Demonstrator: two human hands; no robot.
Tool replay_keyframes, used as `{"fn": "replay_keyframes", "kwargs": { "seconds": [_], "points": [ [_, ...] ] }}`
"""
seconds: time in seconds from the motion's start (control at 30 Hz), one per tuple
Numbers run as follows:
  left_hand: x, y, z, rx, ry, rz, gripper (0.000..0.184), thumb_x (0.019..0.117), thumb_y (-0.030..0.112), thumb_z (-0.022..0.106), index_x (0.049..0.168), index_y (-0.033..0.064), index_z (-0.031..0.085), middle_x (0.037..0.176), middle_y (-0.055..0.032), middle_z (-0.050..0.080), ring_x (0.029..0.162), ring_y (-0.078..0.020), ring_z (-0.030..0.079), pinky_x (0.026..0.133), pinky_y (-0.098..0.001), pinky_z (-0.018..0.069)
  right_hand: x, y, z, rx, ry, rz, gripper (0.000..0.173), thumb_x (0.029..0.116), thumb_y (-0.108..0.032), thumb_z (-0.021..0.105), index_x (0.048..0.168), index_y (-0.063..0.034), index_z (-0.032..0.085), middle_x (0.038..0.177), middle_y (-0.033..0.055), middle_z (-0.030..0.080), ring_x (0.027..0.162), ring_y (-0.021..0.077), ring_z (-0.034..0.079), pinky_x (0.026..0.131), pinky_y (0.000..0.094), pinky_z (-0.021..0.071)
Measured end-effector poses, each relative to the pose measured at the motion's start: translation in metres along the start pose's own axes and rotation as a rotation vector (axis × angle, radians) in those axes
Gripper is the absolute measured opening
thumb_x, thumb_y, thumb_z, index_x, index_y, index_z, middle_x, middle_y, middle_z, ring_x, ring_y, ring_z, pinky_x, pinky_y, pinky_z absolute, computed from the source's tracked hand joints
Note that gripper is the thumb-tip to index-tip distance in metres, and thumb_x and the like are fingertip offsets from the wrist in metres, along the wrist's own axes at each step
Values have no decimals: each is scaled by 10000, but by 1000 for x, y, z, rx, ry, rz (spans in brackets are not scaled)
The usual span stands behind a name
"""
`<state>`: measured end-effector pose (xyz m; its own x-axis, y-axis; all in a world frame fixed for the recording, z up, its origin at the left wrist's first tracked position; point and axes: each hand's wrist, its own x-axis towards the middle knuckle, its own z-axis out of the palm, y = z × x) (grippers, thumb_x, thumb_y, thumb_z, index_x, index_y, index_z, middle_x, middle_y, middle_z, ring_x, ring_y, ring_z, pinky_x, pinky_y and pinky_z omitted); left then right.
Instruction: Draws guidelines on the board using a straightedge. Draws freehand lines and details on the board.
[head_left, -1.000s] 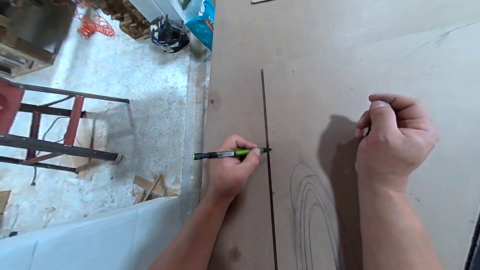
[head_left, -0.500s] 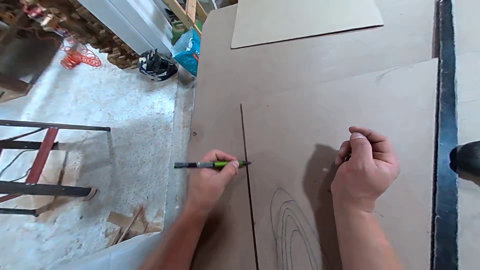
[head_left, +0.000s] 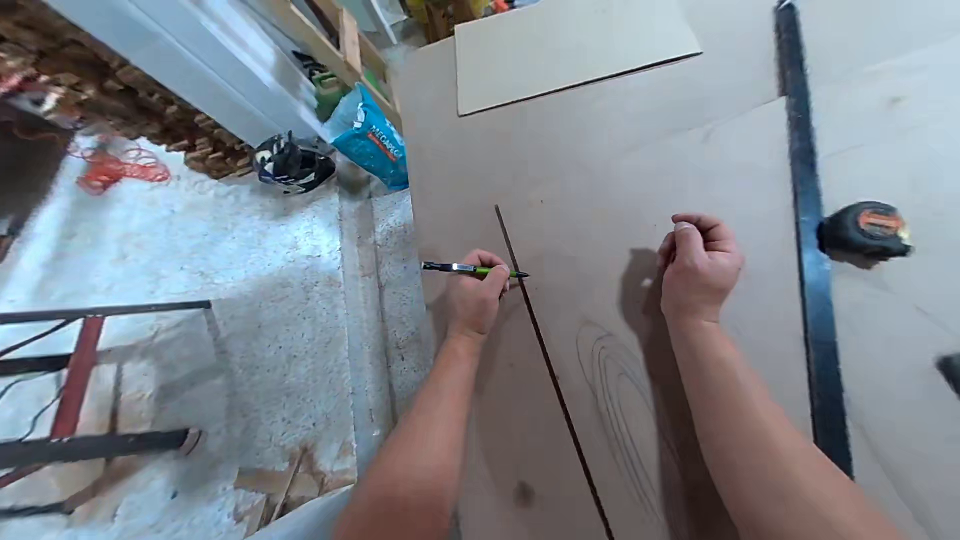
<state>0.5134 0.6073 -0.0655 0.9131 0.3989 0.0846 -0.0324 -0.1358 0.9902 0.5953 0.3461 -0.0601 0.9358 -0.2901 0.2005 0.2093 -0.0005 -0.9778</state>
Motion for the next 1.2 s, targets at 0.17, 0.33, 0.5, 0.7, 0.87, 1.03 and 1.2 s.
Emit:
{"fn": "replay_keyframes", "kwargs": {
  "seconds": [0.17,0.33,0.5,0.7,0.87,1.03,1.2],
  "points": [
    [9,9,-5,81,-159,-65,89,914,139,635,902,67,686,699,-47,660,576,-143,608,531,-311,510,-82,-30,-59,-676,-23,-45,371,1026,-228,510,1350,-106,642,1274,71,691,1135,170,674,971,417,566],
    [-70,29,-86,22,-457,-263,135,1006,165,597,1042,50,660,748,-89,633,582,-179,578,533,-354,519,-182,-47,-112,-1077,42,30,469,1011,-258,473,1452,-148,591,1543,78,520,1405,300,507,1117,569,444],
    [-116,34,-190,-38,-652,-404,126,920,64,629,983,-35,673,788,-124,680,643,-172,635,610,-309,558,-220,-51,-121,-1153,92,90,482,1022,-290,446,1441,-106,598,1567,103,499,1438,305,483,1171,537,403],
    [-54,54,-263,-26,-752,-342,137,913,82,676,1009,-8,718,849,-138,713,668,-177,663,634,-316,583,-214,-48,-112,-1280,111,157,545,1015,-347,373,1495,-153,544,1612,82,445,1497,311,400,1186,565,350],
    [-7,48,-288,-28,-751,-307,155,897,124,731,1012,21,730,859,-135,721,681,-175,677,651,-315,596,-214,-48,-112,-1322,103,141,551,1028,-362,359,1500,-138,534,1617,81,439,1503,300,393,1214,539,319],
    [51,47,-289,-27,-771,-349,180,884,152,767,1023,39,745,857,-132,727,684,-172,688,654,-315,601,-211,-49,-112,-1339,85,129,551,1034,-359,354,1496,-121,537,1599,100,460,1488,311,415,1227,530,308],
    [124,54,-230,41,-920,-314,192,894,170,750,1008,16,730,822,-123,726,669,-176,688,638,-312,599,-212,-50,-86,-1337,247,279,559,1041,-320,287,1525,-144,503,1632,65,421,1535,296,338,1251,563,235]
  ]
}}
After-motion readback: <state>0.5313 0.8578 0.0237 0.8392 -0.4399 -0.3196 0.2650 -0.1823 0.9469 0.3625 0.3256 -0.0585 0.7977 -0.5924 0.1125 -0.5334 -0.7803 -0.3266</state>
